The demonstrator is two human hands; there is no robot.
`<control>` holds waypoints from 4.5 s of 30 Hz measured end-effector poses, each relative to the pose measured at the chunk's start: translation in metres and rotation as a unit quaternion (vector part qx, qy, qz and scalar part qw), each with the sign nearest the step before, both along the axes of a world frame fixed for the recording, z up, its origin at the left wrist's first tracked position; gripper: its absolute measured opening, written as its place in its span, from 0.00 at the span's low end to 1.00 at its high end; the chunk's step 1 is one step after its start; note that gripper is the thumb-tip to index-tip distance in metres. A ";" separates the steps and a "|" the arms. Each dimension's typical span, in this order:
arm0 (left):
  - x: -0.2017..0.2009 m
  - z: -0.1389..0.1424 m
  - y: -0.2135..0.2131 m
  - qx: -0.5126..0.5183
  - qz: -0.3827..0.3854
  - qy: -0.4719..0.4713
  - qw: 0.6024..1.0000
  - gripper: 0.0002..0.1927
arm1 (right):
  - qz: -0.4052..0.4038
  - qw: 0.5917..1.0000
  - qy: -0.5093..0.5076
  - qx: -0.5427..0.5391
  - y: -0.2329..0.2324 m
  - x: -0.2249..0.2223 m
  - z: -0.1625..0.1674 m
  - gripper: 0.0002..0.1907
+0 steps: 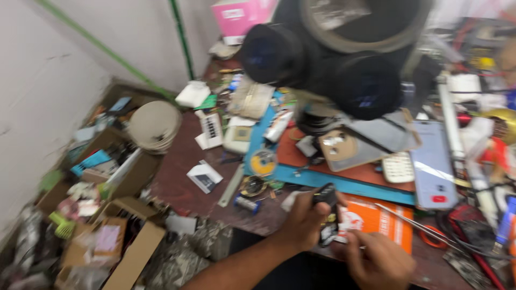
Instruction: The person disassembles a feature phone, removes the battery, and uses a hot air gun to heat the battery compartment. They then reassemble the phone, insert the battery, and power it on to verify functionality. The person also briefly handles a smartphone on the workbench.
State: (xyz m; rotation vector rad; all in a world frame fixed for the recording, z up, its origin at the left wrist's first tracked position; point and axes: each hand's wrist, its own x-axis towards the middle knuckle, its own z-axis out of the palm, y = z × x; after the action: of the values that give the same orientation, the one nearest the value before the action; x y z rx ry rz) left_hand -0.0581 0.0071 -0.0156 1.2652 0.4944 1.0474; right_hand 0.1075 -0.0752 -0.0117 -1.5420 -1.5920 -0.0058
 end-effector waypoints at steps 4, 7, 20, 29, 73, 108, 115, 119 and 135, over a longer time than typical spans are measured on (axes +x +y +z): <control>-0.006 0.007 -0.001 0.005 0.002 0.003 1.000 0.39 | -0.047 0.994 0.073 0.063 0.002 0.003 -0.017 0.08; -0.005 0.013 -0.001 -0.010 0.013 0.003 1.000 0.38 | -0.055 0.955 0.290 0.023 0.005 0.006 -0.025 0.14; -0.006 0.023 0.004 -0.026 -0.024 0.018 0.999 0.34 | 0.214 0.957 -0.192 -0.031 0.110 -0.251 0.073 0.18; -0.004 -0.003 0.013 -0.110 -0.054 -0.040 0.992 0.37 | 0.169 0.968 -0.145 -0.119 0.118 -0.258 0.055 0.10; -0.007 0.007 0.021 -0.155 -0.098 -0.068 0.981 0.46 | 0.186 0.952 0.166 -0.178 0.044 -0.002 0.059 0.15; 0.002 -0.016 0.017 -0.091 -0.024 -0.230 0.969 0.33 | 0.180 0.976 -0.124 -0.007 0.012 -0.028 0.053 0.28; 0.007 -0.025 0.009 -0.108 0.044 0.029 0.993 0.26 | 0.121 0.816 0.423 -0.374 0.016 0.016 0.062 0.22; 0.007 -0.014 0.010 -0.034 0.002 0.021 0.999 0.21 | 0.129 0.940 0.230 -0.217 0.006 0.030 0.055 0.20; 0.036 0.043 0.007 0.383 0.043 0.289 0.876 0.12 | 0.067 0.993 -0.040 -0.084 0.027 0.102 0.085 0.04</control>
State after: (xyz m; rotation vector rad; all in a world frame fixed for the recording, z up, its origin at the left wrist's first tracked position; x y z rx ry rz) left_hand -0.0220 0.0137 0.0272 2.3188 0.6085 0.9539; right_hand 0.2098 -0.0485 0.0734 -1.5761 -1.7959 0.1466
